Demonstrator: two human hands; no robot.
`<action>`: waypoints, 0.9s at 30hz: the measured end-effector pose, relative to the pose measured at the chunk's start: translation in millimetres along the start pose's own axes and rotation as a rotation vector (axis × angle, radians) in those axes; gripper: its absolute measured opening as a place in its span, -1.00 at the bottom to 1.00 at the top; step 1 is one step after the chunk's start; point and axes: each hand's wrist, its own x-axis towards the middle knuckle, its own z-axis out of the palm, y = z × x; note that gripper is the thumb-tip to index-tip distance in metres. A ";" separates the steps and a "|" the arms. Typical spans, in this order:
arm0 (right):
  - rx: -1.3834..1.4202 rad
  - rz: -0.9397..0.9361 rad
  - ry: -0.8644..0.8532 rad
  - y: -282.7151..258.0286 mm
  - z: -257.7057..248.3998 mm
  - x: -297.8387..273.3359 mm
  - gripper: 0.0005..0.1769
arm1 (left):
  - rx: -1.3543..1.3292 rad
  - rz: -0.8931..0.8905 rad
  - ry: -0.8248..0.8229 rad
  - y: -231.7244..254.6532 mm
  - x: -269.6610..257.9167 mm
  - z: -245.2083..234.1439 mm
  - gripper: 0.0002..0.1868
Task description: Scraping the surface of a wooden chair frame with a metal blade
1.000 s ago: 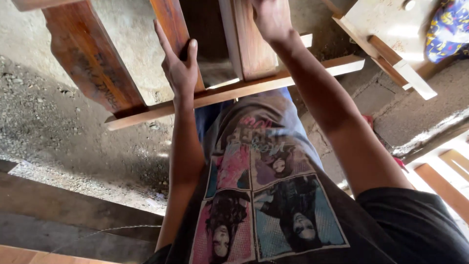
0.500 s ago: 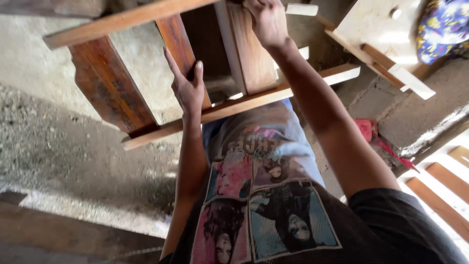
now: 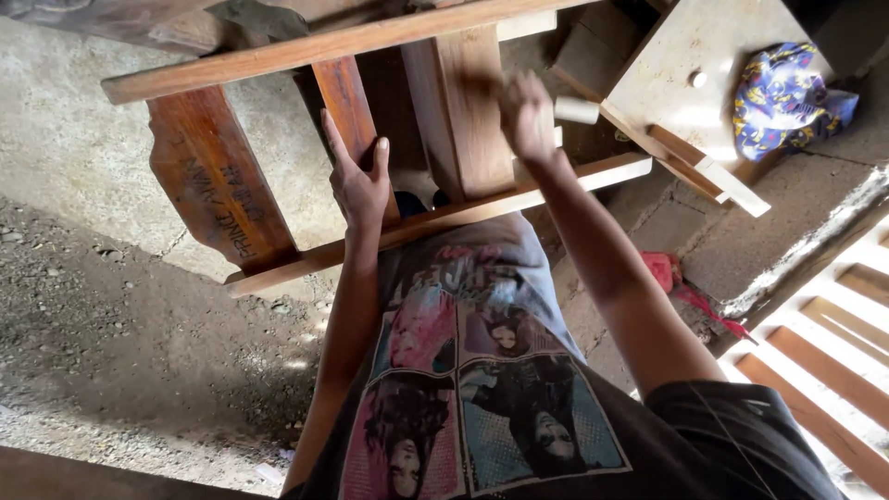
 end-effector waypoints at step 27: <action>-0.038 -0.073 0.073 1.7 -17.5 -2.1 -0.74 | 0.008 0.065 0.039 -38.2 -0.2 18.2 -0.25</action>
